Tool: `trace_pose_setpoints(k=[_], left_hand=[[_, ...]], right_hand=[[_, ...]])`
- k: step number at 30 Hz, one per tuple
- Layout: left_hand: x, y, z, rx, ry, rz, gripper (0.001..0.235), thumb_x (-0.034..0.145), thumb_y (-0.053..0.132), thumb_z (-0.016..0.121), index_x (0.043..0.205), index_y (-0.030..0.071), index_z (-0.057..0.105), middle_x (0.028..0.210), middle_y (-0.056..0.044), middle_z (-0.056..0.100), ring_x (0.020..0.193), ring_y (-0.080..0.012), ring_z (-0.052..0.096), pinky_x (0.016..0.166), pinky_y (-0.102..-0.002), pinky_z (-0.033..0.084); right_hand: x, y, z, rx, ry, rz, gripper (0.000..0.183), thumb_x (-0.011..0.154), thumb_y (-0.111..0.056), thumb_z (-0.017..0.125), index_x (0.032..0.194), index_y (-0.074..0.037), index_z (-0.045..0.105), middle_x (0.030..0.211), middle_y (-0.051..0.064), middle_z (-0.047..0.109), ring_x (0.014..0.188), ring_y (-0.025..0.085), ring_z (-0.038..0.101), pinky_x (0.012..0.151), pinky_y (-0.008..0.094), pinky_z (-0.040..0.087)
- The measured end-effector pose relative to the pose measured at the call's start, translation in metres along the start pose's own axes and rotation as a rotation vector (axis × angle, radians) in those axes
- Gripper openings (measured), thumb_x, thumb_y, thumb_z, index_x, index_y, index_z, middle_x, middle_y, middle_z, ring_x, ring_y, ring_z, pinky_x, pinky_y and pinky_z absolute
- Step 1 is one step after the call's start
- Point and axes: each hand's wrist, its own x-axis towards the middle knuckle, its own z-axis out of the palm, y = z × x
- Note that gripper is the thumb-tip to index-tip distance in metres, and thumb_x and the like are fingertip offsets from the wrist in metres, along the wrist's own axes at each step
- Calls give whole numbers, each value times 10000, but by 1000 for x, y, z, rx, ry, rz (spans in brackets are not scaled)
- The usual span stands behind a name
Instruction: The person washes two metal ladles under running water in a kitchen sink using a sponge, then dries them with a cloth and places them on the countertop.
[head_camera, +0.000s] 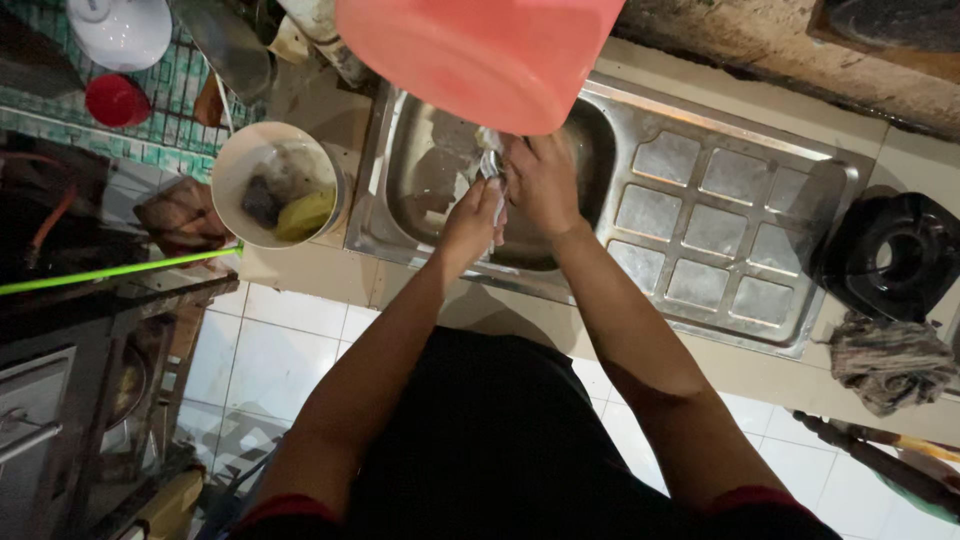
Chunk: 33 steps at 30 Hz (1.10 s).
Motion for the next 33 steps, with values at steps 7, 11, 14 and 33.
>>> trace_pose_setpoints(k=[7, 11, 14, 33], left_hand=[[-14, 25, 4, 24, 103, -29, 294, 1064, 333, 453, 1071, 64, 572, 705, -19, 527, 535, -125, 498, 495, -323, 468], [-18, 32, 4, 124, 102, -32, 286, 1050, 337, 446, 1112, 96, 587, 698, -16, 550, 532, -117, 534, 511, -309, 500], [-16, 27, 2, 139, 127, 41, 301, 1071, 340, 437, 1093, 78, 582, 713, -28, 568, 529, -131, 556, 517, -318, 508], [8, 18, -15, 77, 77, -85, 555, 1053, 550, 385, 1249, 47, 513, 767, -103, 573, 566, -215, 605, 526, -345, 520]], right_hand=[[-3, 16, -1, -27, -120, 73, 409, 766, 10, 696, 1171, -41, 712, 1213, 172, 677, 1149, 425, 579, 975, 490, 493], [-16, 18, 7, 5, -153, -85, 363, 771, -30, 717, 1133, -34, 690, 1226, 189, 671, 1203, 419, 578, 994, 498, 481], [-10, 35, 7, -5, 35, 80, 345, 880, 7, 679, 1222, -32, 689, 1258, 178, 670, 1192, 412, 591, 1018, 480, 482], [-33, 4, 18, 764, 94, 904, 207, 1030, -178, 592, 1137, -44, 709, 794, 50, 615, 677, 148, 497, 623, 342, 403]])
